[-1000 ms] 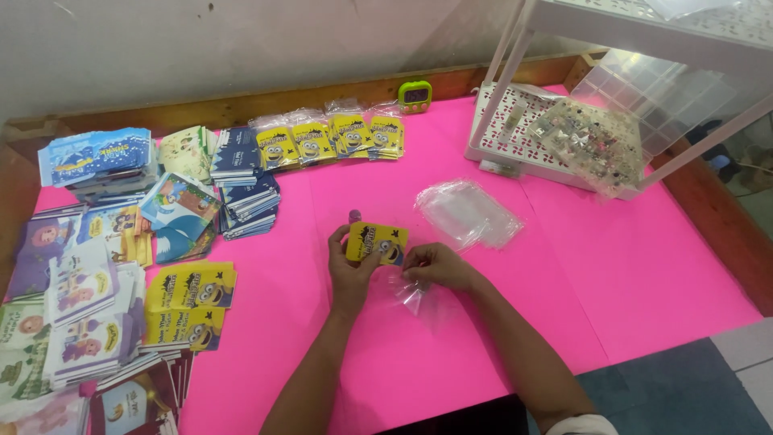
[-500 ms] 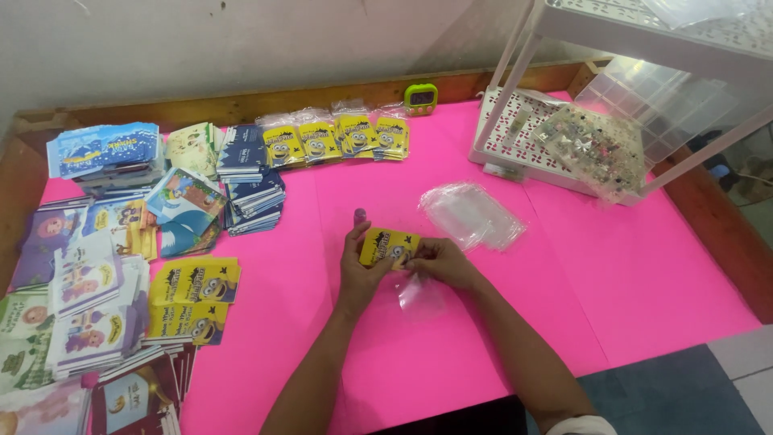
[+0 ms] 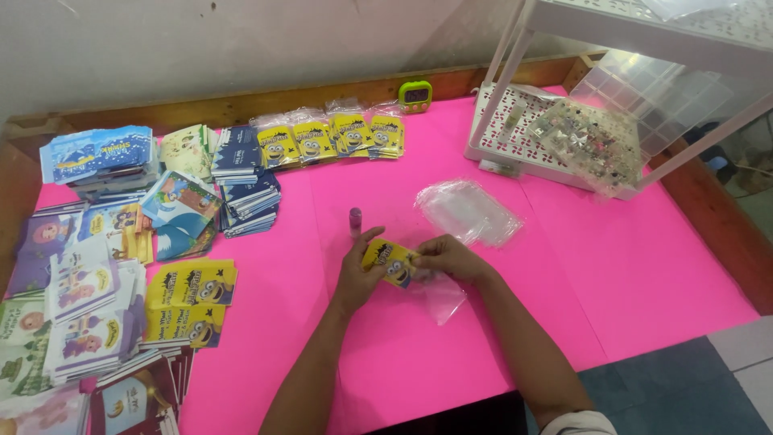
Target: Packaging cards into plastic bags and marking small white paper slips with a marker
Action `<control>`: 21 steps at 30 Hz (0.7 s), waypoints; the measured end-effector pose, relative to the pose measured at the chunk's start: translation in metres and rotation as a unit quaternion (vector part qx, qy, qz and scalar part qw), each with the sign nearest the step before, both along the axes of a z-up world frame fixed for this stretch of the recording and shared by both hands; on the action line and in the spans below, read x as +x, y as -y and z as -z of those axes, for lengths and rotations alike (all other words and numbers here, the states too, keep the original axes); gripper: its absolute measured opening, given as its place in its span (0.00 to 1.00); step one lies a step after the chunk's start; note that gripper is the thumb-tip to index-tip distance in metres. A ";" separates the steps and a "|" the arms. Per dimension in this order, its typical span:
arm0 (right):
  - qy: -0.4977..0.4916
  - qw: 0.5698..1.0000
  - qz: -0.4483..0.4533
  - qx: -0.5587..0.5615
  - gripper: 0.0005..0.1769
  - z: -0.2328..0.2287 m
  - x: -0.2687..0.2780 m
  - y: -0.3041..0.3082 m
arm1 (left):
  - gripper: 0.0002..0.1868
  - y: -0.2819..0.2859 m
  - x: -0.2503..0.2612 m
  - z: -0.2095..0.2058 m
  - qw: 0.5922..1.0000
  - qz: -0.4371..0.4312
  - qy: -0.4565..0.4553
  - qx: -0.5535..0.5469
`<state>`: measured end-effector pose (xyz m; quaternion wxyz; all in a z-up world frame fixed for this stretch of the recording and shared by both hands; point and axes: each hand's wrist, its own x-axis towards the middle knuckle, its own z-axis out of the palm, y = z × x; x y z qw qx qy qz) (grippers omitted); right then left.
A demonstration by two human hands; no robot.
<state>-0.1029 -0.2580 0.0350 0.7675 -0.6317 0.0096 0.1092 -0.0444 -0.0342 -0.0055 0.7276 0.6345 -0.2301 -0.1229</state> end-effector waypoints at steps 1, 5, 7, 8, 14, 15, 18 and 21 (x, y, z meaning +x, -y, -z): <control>0.000 1.000 0.000 0.000 0.07 -0.006 -0.001 -0.003 | 0.39 0.001 -0.003 -0.003 1.000 0.000 0.000 0.000; -0.014 0.997 -0.021 -0.079 0.03 -0.033 -0.007 -0.013 | 0.37 0.003 -0.016 -0.025 0.997 0.003 0.040 0.068; -0.010 0.997 -0.005 -0.082 0.02 -0.025 -0.004 -0.013 | 0.35 0.003 -0.012 -0.021 0.998 -0.009 0.026 0.056; -0.017 0.998 0.041 -0.040 0.03 -0.008 0.002 -0.010 | 0.31 0.002 -0.005 -0.008 0.998 -0.051 0.014 0.035; 0.006 0.996 0.087 -0.003 0.10 -0.006 0.009 -0.013 | 0.14 0.008 -0.007 -0.010 0.993 -0.098 0.022 0.056; 0.012 0.996 0.086 -0.008 0.11 -0.004 0.009 -0.012 | 0.11 0.008 -0.011 -0.022 0.994 -0.078 0.029 0.076; 0.007 0.995 0.097 -0.008 0.13 -0.009 0.005 -0.014 | 0.12 0.007 -0.011 -0.025 0.990 -0.057 0.066 0.114; 0.001 0.994 0.107 0.007 0.14 -0.008 0.003 -0.015 | 0.16 0.008 -0.008 -0.004 0.989 -0.035 0.036 0.139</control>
